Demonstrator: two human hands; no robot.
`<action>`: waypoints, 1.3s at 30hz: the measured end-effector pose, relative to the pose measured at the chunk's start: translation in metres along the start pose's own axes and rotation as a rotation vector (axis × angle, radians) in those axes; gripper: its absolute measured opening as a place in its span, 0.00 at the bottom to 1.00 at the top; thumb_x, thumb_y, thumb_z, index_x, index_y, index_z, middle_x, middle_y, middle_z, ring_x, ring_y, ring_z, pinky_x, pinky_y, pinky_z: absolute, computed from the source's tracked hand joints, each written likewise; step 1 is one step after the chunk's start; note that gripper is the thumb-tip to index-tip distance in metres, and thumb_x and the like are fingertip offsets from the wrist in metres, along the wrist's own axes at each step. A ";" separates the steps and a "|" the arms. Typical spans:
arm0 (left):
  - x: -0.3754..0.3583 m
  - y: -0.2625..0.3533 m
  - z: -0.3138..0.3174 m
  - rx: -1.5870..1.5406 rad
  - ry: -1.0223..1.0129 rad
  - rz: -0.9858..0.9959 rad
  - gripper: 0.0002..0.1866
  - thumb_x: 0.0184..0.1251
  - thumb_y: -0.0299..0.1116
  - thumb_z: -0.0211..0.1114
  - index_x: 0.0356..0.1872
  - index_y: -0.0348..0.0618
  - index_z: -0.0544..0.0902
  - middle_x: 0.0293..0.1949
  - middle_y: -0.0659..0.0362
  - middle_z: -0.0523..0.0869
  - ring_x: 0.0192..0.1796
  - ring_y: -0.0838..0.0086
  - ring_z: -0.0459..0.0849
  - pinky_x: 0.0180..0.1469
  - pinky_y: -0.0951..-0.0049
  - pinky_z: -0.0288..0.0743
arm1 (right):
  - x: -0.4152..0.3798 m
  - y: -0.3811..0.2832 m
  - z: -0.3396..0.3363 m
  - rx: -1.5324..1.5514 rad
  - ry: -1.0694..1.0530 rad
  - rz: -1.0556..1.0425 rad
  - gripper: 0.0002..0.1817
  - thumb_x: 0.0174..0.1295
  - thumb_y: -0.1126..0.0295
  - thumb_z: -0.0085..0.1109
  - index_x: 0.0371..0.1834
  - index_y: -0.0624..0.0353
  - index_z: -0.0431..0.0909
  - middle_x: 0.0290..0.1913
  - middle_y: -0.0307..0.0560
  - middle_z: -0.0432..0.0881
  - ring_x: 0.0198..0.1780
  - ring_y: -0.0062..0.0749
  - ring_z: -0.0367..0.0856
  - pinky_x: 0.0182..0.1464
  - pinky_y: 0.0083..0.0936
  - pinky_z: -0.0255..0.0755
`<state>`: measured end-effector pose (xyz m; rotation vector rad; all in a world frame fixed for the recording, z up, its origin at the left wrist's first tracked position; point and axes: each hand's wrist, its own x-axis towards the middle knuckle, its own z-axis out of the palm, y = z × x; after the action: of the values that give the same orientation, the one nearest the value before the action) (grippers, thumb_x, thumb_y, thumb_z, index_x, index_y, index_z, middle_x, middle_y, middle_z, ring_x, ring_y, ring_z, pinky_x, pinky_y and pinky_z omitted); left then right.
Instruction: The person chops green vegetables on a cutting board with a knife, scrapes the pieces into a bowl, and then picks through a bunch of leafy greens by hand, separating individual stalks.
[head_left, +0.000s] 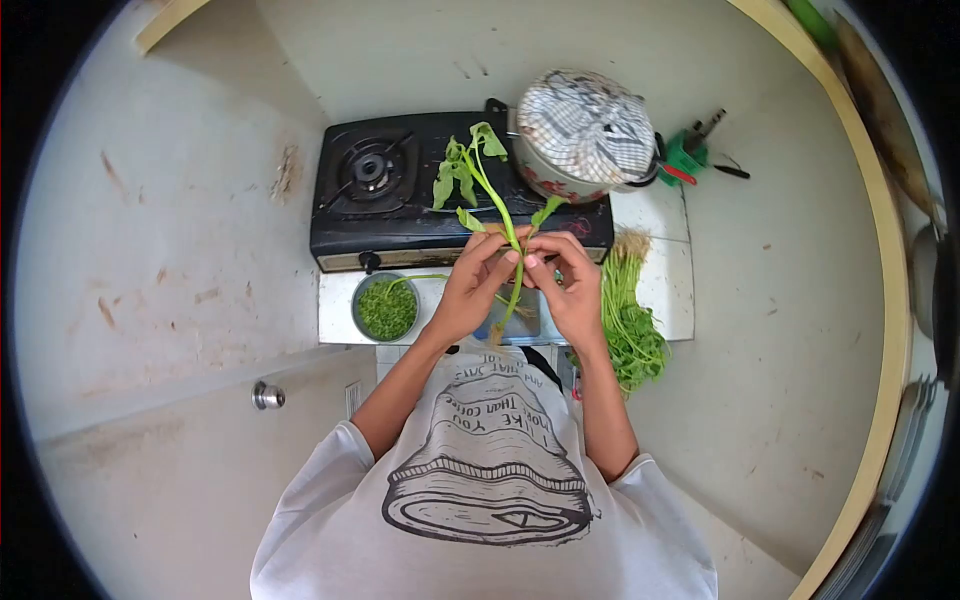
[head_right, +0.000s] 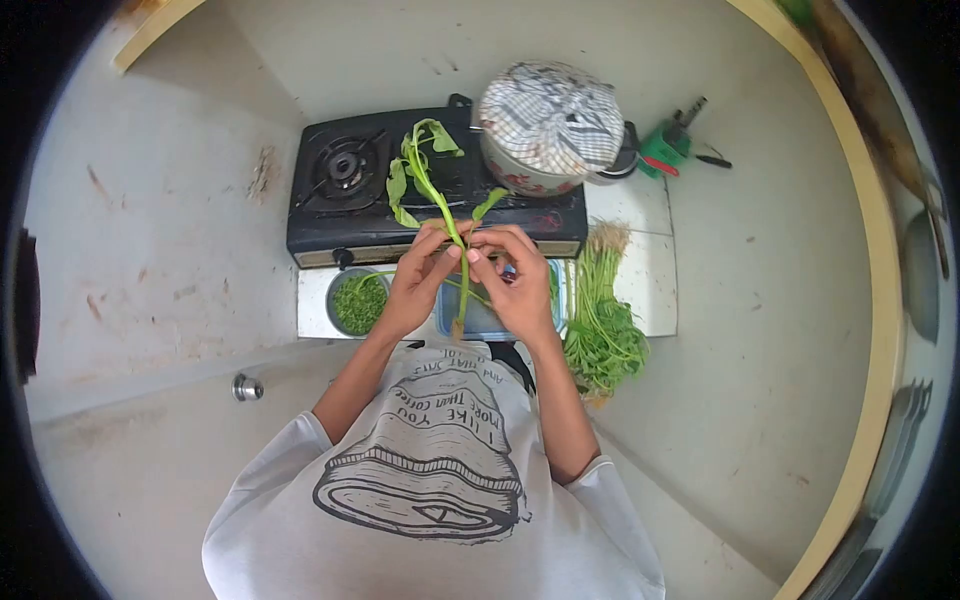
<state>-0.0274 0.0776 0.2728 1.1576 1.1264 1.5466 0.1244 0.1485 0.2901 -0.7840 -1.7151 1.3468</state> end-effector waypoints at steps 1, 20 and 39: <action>0.002 -0.001 0.006 -0.032 -0.023 -0.028 0.20 0.84 0.31 0.54 0.70 0.36 0.76 0.59 0.58 0.73 0.59 0.74 0.79 0.60 0.71 0.78 | -0.003 0.004 -0.004 -0.021 0.010 -0.002 0.08 0.67 0.74 0.67 0.48 0.61 0.85 0.46 0.40 0.83 0.39 0.18 0.80 0.37 0.18 0.68; 0.014 -0.034 0.100 -0.376 -0.468 -0.332 0.21 0.86 0.34 0.52 0.71 0.34 0.74 0.49 0.64 0.75 0.43 0.82 0.75 0.44 0.77 0.71 | -0.098 0.018 -0.066 -0.086 0.395 0.125 0.06 0.75 0.73 0.60 0.45 0.66 0.77 0.41 0.43 0.76 0.35 0.25 0.81 0.40 0.23 0.76; 0.011 -0.058 0.091 -0.150 -0.447 -0.371 0.12 0.83 0.33 0.58 0.56 0.35 0.81 0.48 0.60 0.78 0.38 0.81 0.79 0.41 0.77 0.73 | -0.107 0.054 -0.047 0.130 0.448 0.308 0.09 0.78 0.70 0.56 0.42 0.67 0.76 0.34 0.43 0.82 0.36 0.24 0.81 0.41 0.24 0.76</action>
<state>0.0669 0.1140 0.2329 1.0529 0.8478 1.0057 0.2171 0.0926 0.2205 -1.2064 -1.1793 1.3401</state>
